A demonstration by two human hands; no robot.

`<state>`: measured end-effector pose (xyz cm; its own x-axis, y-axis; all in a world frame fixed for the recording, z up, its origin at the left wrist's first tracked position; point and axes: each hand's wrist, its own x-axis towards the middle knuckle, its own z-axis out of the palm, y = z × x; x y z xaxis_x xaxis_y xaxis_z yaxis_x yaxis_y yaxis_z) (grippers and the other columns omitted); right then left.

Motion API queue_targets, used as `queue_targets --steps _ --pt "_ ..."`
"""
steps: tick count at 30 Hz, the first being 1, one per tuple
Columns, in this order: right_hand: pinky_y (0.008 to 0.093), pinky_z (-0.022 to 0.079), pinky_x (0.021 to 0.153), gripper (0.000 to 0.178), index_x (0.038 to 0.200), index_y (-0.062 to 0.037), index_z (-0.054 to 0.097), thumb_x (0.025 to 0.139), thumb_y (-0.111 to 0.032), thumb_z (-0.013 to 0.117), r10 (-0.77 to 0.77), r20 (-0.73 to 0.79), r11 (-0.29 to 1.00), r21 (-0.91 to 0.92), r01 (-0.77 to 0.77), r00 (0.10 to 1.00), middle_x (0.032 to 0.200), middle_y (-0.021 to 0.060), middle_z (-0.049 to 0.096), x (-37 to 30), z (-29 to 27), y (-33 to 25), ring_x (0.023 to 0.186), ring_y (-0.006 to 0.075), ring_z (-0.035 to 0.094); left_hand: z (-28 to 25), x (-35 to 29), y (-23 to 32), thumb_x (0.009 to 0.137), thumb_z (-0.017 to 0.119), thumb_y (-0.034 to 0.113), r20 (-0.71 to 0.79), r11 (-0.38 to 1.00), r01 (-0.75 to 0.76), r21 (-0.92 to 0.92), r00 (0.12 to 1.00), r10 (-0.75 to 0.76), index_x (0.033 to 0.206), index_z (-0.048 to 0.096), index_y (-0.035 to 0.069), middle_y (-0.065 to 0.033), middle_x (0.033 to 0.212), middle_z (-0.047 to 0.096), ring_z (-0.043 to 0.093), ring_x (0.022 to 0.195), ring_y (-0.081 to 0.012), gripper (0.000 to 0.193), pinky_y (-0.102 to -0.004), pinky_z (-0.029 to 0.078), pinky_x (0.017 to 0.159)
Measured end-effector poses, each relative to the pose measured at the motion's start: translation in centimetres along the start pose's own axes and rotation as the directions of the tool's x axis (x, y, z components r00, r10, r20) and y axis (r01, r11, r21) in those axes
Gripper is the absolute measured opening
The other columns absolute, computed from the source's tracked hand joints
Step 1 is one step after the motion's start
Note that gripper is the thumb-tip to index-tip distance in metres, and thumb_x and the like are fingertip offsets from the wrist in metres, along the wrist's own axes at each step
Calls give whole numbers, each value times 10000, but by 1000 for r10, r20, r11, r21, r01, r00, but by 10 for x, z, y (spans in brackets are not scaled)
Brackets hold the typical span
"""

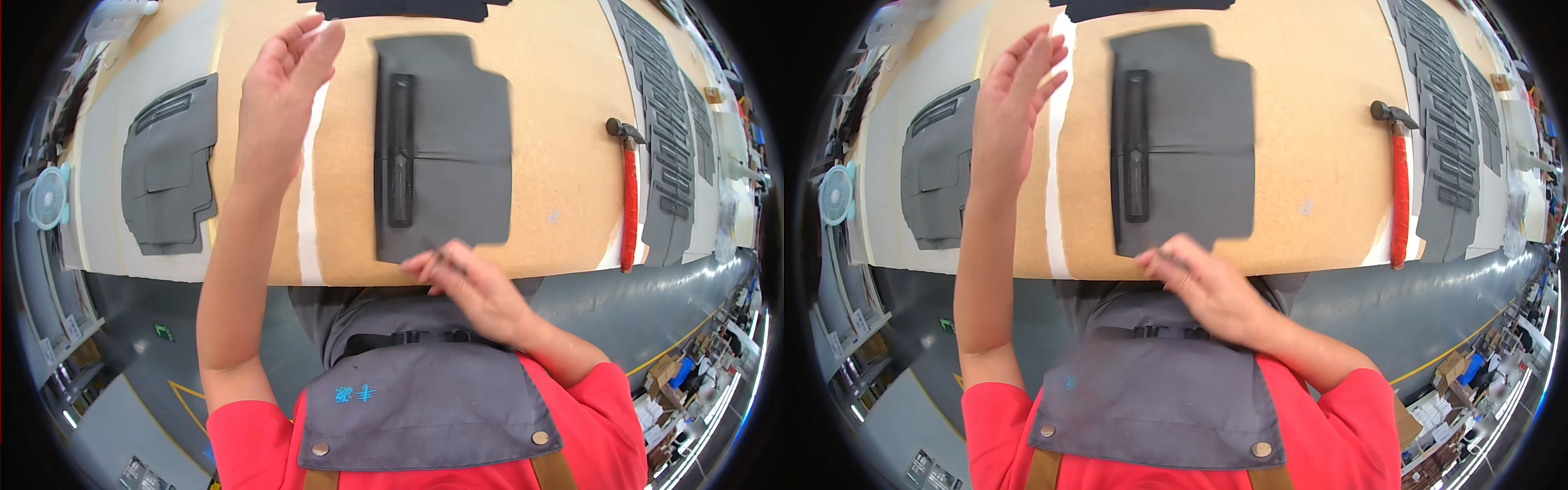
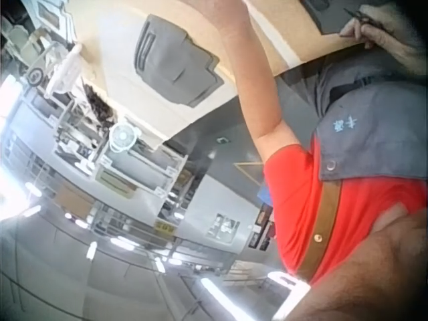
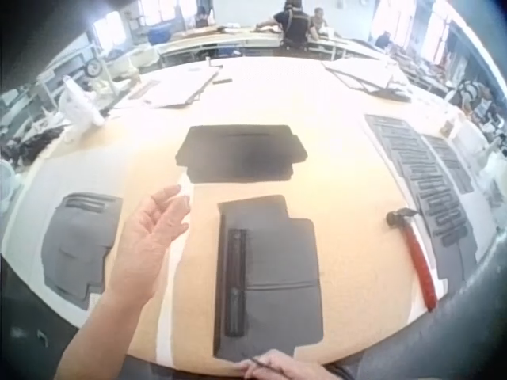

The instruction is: Assembling leather pieces using adhesive strips and a hammer for reinforcement.

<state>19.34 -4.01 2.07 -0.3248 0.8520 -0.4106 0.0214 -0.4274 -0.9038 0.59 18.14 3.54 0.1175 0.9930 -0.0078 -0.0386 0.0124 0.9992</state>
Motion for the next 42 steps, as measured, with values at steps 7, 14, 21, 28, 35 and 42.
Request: queue_targets --steps 7,14,21,28,35,42 --pt "389 517 816 201 1119 -24 599 927 1 656 -550 163 511 -710 484 819 1050 105 621 94 -44 -53 955 312 626 -36 -105 -17 1044 641 190 -102 968 2 250 994 24 1319 583 -32 -109 1231 641 595 1189 -168 358 -310 462 1043" --pt "427 497 832 257 1070 -57 627 878 -165 759 -198 452 236 -839 490 870 1026 127 620 159 -68 -69 956 348 625 -48 -155 -47 1033 643 155 -87 813 5 582 995 56 1381 543 -29 -167 1383 586 544 1291 -226 407 -368 388 1141" --pt "342 453 725 250 937 -21 658 906 -242 771 -44 99 733 -673 100 994 785 60 623 127 -93 -77 764 173 574 -46 -101 -24 843 852 153 62 960 280 27 958 -281 1414 534 -53 -150 1313 641 600 1225 -194 686 -331 470 1066" --pt "298 492 745 286 952 -30 684 926 -299 776 115 -103 939 -312 -142 988 810 24 657 102 -77 -53 801 98 589 -17 -79 -20 819 861 102 278 831 555 -28 803 -527 1274 644 -26 -106 1140 727 695 1021 -160 520 -317 562 929" --pt "290 493 749 263 995 -12 684 944 -260 759 119 -145 940 -303 -159 982 816 29 657 103 -80 -49 804 101 594 -15 -71 -28 841 833 38 324 659 731 -176 675 -662 1232 655 -25 -118 1108 737 727 966 -177 434 -324 613 851" --pt "258 488 820 277 1117 -3 703 1025 -264 677 -146 -184 963 -252 97 972 941 27 676 85 -81 -51 860 106 602 -14 -70 -22 855 831 72 267 701 696 -155 713 -649 1187 673 -42 -126 1072 744 737 922 -176 385 -314 622 806"
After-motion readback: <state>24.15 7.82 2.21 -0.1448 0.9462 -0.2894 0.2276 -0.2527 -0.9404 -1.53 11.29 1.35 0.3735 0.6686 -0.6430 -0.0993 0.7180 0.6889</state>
